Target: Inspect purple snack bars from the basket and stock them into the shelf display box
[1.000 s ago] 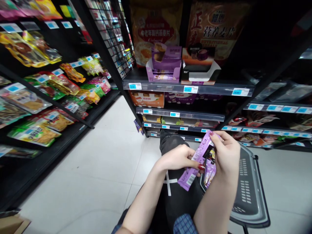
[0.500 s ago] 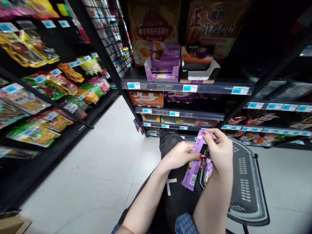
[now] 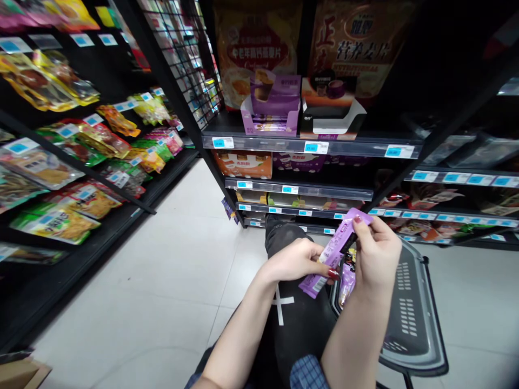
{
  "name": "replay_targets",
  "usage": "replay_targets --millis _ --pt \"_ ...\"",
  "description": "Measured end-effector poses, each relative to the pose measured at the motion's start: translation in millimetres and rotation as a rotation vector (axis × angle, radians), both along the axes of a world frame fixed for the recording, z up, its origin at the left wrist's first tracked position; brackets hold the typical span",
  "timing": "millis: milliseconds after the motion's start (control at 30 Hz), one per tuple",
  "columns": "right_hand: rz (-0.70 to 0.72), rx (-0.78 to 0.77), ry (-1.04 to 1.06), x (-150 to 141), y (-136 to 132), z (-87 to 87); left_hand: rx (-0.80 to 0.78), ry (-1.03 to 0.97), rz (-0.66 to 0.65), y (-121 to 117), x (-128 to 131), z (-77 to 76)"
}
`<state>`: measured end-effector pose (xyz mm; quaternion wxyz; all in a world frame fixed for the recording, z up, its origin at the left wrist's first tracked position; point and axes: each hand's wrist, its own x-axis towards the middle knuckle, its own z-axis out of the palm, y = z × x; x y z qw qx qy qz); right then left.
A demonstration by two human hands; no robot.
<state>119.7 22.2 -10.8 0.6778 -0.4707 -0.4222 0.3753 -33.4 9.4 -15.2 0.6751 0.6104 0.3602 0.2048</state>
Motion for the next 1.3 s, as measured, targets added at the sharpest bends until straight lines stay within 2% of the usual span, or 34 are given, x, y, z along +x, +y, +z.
replay_targets --millis 67,167,233,300,367,400,467,567,700,767,900,1300 --pt "0.077 -0.036 0.009 0 0 -0.1 -0.032 -0.061 0.013 -1 3 -0.7" --pt "0.112 -0.074 0.047 -2 0 1.8 -0.194 -0.260 0.035 -4 5 -3.1" --pt "0.061 -0.055 0.140 -3 1 3.8 -0.323 -0.406 -0.027 -5 3 -5.4" --pt "0.045 -0.024 0.245 -4 1 5.5 -0.425 -0.505 -0.144 -4 0 -7.5" --pt "0.089 0.005 0.308 -3 1 6.8 -0.490 -0.549 -0.241 -3 -2 -8.0" --pt "0.126 0.016 0.320 -3 0 7.2 -0.498 -0.557 -0.245 -2 -1 -7.5" --pt "0.205 0.044 0.315 -3 -2 8.0 -0.457 -0.548 -0.142 -3 2 -4.5" --pt "0.282 0.075 0.258 -4 -5 8.8 -0.339 -0.442 0.125 -6 10 2.1" --pt "0.248 0.026 0.191 -7 -6 9.2 -0.171 -0.250 0.359 -13 15 7.4" --pt "0.213 -0.016 0.185 -8 -6 9.3 -0.133 -0.208 0.369 -15 14 8.3" --pt "0.201 -0.058 0.181 -10 -6 10.2 -0.193 -0.208 0.291 -17 11 9.8" --pt "0.208 -0.091 0.174 -13 -4 12.5 -0.262 -0.202 0.306 -15 8 15.0"
